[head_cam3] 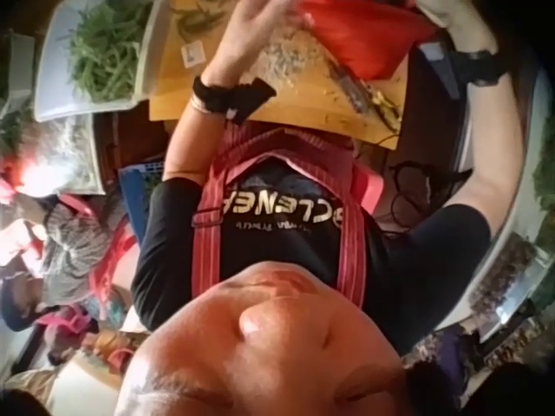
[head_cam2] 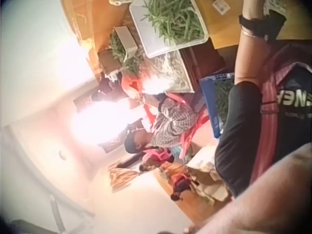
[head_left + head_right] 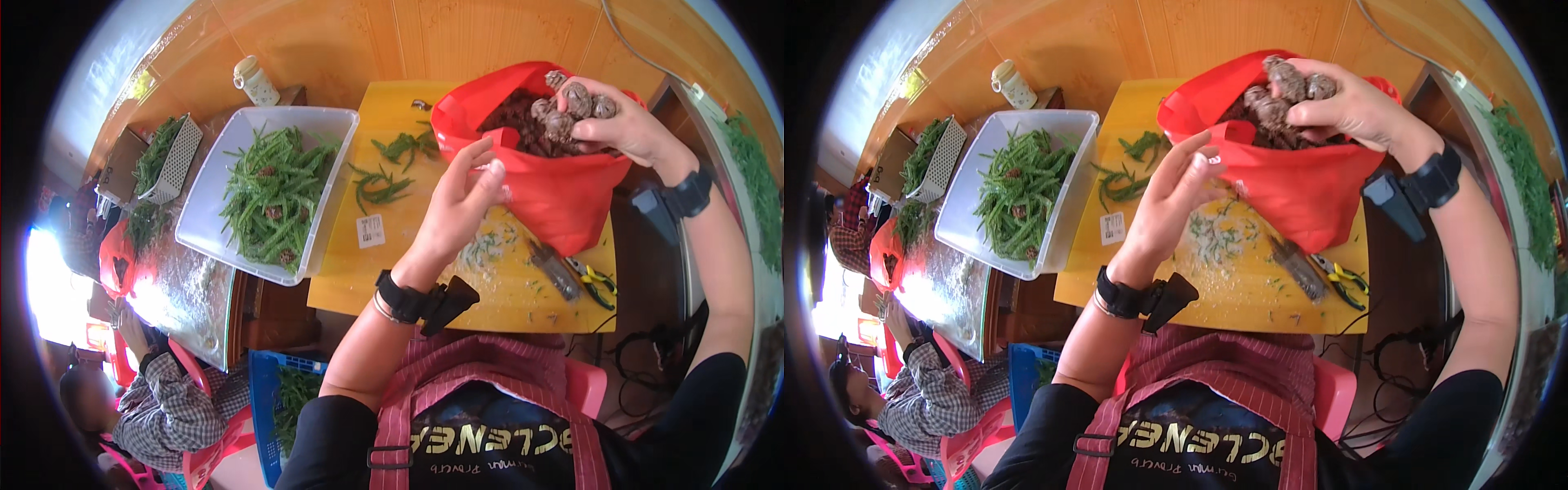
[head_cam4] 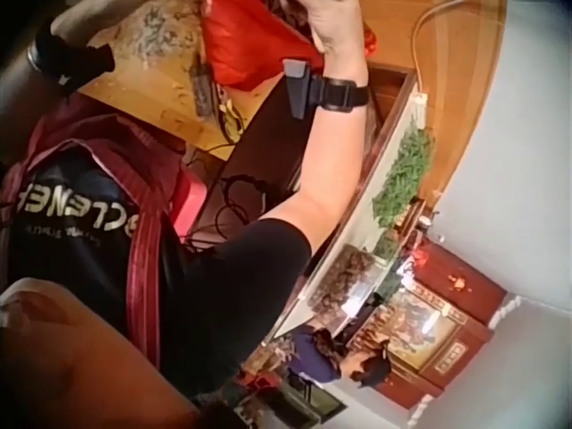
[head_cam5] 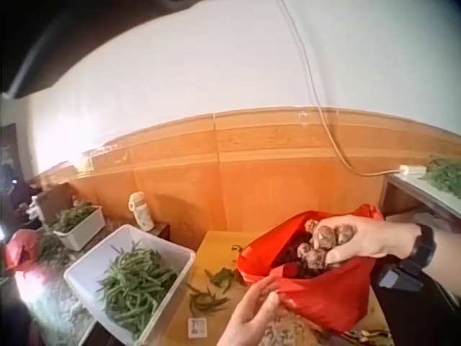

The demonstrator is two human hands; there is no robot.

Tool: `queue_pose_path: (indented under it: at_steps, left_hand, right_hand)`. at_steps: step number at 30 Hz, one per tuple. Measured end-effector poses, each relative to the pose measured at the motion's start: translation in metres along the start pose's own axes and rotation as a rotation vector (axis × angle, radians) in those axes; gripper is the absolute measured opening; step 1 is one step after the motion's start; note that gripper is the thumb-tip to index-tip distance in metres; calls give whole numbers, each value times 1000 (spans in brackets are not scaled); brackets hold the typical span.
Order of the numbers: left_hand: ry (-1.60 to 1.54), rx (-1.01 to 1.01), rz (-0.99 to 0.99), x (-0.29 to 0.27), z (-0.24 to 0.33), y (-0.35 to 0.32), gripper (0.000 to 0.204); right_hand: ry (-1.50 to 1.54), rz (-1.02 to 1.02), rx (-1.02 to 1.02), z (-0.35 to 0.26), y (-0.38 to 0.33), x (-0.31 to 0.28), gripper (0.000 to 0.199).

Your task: Trimming and processing pine branches and cones.

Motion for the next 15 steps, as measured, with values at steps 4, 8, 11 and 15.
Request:
queue_pose_path:
  at_steps: [4,8,11,15]
  left_hand:
    - [-382,-298,-129,-8,-29,-17,62]
    - [-522,-465,-80,-19,-66,-33,63]
    - [-477,-638,-106,-22,-86,-41,70]
    - [-438,-686,14,-17,-103,-46,70]
  right_hand:
    - [196,-135,-99,2,-15,69,25]
    - [251,-164,101,88,-32,116,29]
    - [-207,-130,-80,140,-21,124,47]
    - [-471,-197,-93,162,-13,133,47]
Point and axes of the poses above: each hand's wrist, its own y-axis towards the middle knuckle, its own x-axis out of the palm, z = x × y, the point moved 5 cm from there along y, towards the middle knuckle, and after that the axes turned 12 degrees about -x, right-handed, at the moved point
